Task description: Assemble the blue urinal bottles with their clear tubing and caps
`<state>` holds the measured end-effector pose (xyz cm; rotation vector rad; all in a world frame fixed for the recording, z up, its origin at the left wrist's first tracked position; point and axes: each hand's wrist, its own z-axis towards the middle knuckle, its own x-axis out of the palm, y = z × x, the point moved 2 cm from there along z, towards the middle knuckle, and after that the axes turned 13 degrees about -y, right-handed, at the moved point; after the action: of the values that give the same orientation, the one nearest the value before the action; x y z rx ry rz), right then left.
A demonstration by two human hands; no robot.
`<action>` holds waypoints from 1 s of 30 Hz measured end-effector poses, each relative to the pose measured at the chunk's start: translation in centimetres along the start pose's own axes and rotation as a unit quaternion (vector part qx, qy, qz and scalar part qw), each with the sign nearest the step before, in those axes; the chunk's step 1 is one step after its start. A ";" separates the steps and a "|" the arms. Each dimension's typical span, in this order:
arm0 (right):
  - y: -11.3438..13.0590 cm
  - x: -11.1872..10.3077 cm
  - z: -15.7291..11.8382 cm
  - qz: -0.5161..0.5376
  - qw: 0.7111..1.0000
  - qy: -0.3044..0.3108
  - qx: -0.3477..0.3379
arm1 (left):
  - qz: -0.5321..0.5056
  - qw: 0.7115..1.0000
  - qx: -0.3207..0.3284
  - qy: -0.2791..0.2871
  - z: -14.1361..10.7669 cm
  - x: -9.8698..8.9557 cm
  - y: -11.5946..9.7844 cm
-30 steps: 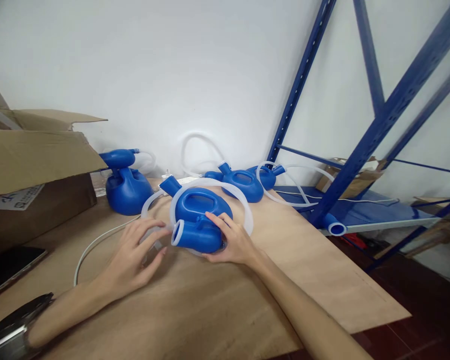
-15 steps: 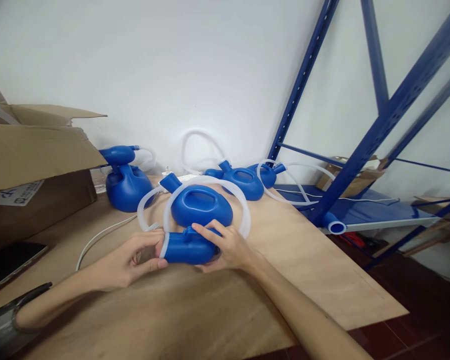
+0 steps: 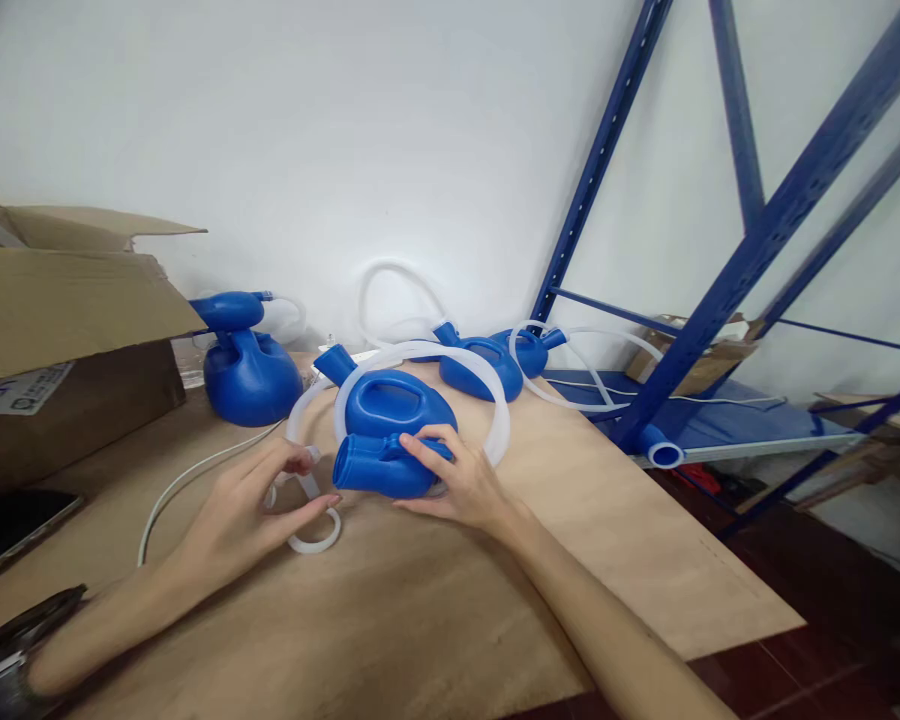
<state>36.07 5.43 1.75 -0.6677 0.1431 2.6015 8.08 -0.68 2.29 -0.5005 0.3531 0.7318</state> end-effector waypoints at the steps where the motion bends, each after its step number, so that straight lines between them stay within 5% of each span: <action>1: 0.4 0.1 0.1 -0.006 1.000 -0.001 -0.012 | -0.004 1.000 0.012 -0.008 0.0 -0.1 -0.2; 7: 2.2 1.1 -0.2 0.057 0.998 0.009 -0.037 | -0.017 0.999 0.031 0.037 -0.7 0.5 -1.1; 14: 0.1 1.1 0.3 0.145 0.950 0.077 0.264 | -0.079 0.990 -0.116 0.004 0.5 -0.2 -0.2; 22: 3.1 1.5 1.6 -0.021 0.962 0.184 0.198 | -0.144 0.948 -0.284 -0.003 0.4 0.3 0.3; 30: 3.3 1.2 2.2 0.071 0.925 0.210 0.308 | -0.166 0.940 -0.298 -0.004 0.2 0.2 0.5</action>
<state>32.72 3.43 3.12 -0.9735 1.1234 2.2912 7.92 -0.12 2.18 -1.1018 0.0249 0.5012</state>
